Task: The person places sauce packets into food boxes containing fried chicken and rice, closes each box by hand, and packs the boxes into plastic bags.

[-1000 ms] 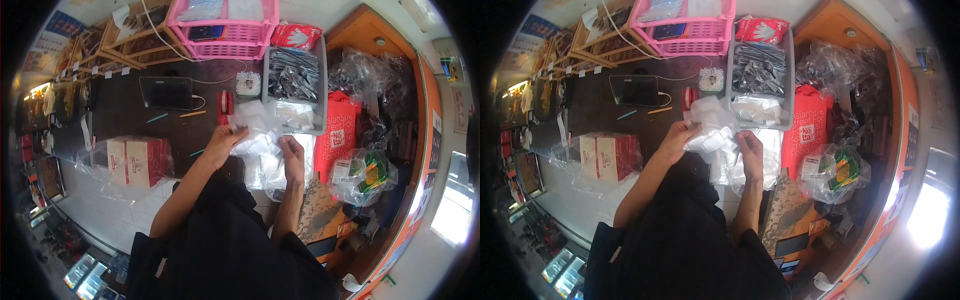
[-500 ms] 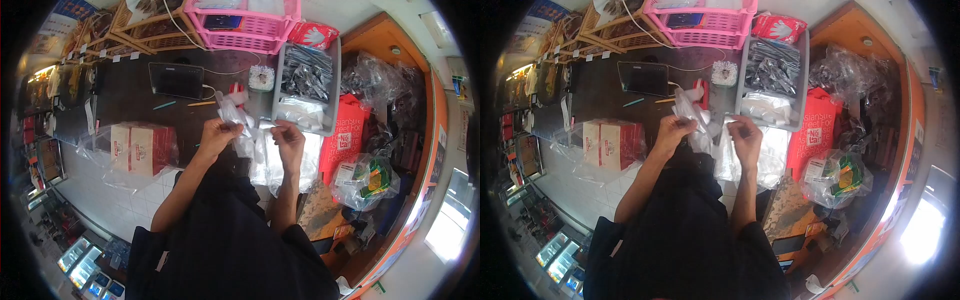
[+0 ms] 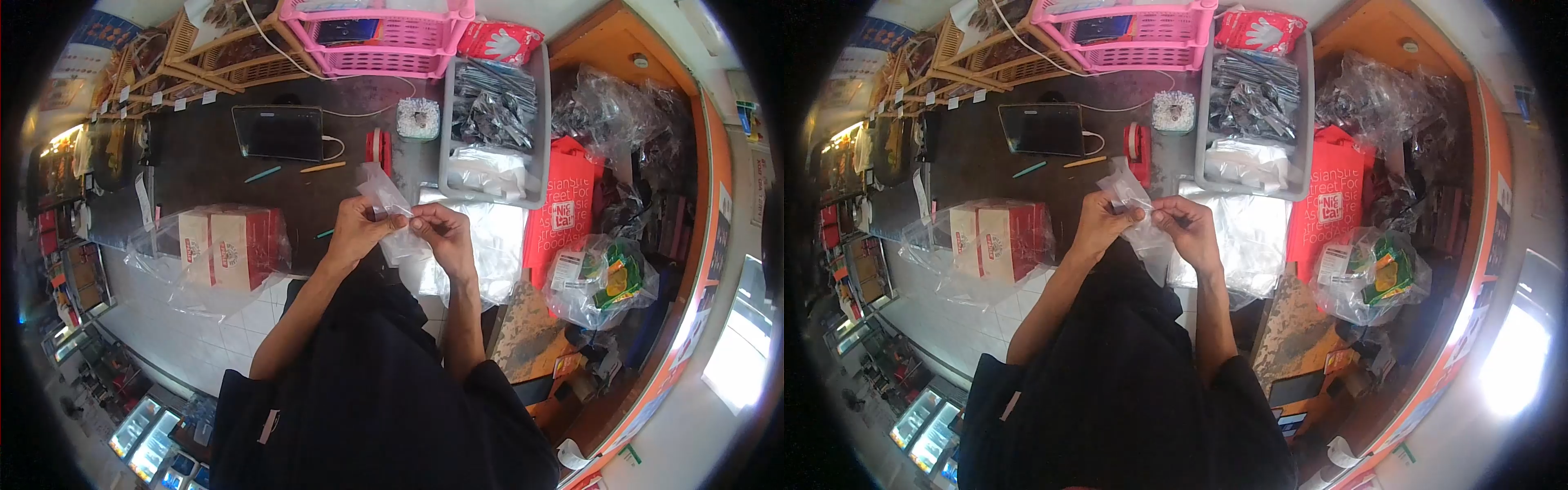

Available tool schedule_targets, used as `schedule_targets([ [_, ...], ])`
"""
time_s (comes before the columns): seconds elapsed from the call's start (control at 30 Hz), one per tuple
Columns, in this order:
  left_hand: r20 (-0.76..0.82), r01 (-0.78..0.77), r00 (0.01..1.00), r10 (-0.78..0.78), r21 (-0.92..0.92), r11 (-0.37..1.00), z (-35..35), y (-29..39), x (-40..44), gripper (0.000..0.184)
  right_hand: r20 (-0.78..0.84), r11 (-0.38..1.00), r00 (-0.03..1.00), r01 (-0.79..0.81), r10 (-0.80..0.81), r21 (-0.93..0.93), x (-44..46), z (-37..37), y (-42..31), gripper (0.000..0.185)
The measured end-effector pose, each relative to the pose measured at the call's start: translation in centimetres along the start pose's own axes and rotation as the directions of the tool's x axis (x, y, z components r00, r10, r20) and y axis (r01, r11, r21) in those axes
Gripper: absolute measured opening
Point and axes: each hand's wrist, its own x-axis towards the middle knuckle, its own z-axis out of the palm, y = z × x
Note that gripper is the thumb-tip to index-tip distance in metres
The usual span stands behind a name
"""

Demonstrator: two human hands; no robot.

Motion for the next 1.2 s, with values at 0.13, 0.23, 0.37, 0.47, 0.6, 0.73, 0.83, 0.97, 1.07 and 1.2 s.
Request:
schedule_targets([
  [0.13,-0.014,0.001,1.0,-0.002,-0.04,0.999,0.3,0.2,-0.1,0.028,-0.09,0.995,0.996,-0.006,0.015,0.096,0.0,0.4,-0.6,0.011],
  [0.23,-0.02,0.029,0.999,-0.031,-0.056,0.998,0.2,0.0,-0.1,0.027,-0.106,0.985,0.994,0.001,0.018,0.173,0.1,0.5,-0.4,0.009],
  [0.37,-0.014,0.023,1.0,-0.024,-0.088,0.996,0.2,0.3,-0.3,0.024,-0.158,0.981,0.987,0.01,0.021,0.192,0.4,0.7,0.1,0.012],
  [0.47,-0.025,0.027,0.999,-0.028,-0.046,0.999,0.1,0.7,-0.2,0.021,-0.142,0.955,0.989,0.011,0.032,0.295,0.5,0.7,0.2,0.014],
  [0.6,-0.117,0.034,0.991,-0.059,-0.207,0.978,1.1,0.9,-0.1,0.019,-0.133,0.977,0.991,0.018,0.011,0.211,0.5,0.4,1.6,0.015],
  [0.73,-0.135,-0.032,0.991,0.026,-0.045,0.998,1.7,0.3,-0.5,0.019,-0.084,0.956,0.976,0.177,-0.201,-0.233,0.1,2.3,0.9,0.008],
  [0.83,-0.187,-0.032,0.982,0.025,-0.034,0.999,-0.5,-1.1,-0.8,0.019,-0.226,0.876,0.947,0.1,-0.23,-0.472,2.4,-3.6,1.4,0.014],
  [0.97,-0.197,0.049,0.978,-0.067,-0.093,0.994,-2.7,-0.7,-1.4,0.023,-0.509,0.374,0.804,-0.389,-0.308,-0.842,8.6,-15.0,5.4,0.037],
  [1.07,-0.185,0.071,0.977,-0.103,-0.171,0.983,-3.5,-1.2,-1.5,0.026,-0.39,0.094,0.849,-0.382,-0.357,-0.919,11.5,-16.1,5.9,0.041],
  [1.2,-0.268,0.047,0.959,-0.088,-0.155,0.987,-5.0,-0.6,-2.9,0.028,-0.208,-0.147,0.952,-0.244,-0.225,-0.959,12.4,-17.6,5.4,0.031],
])
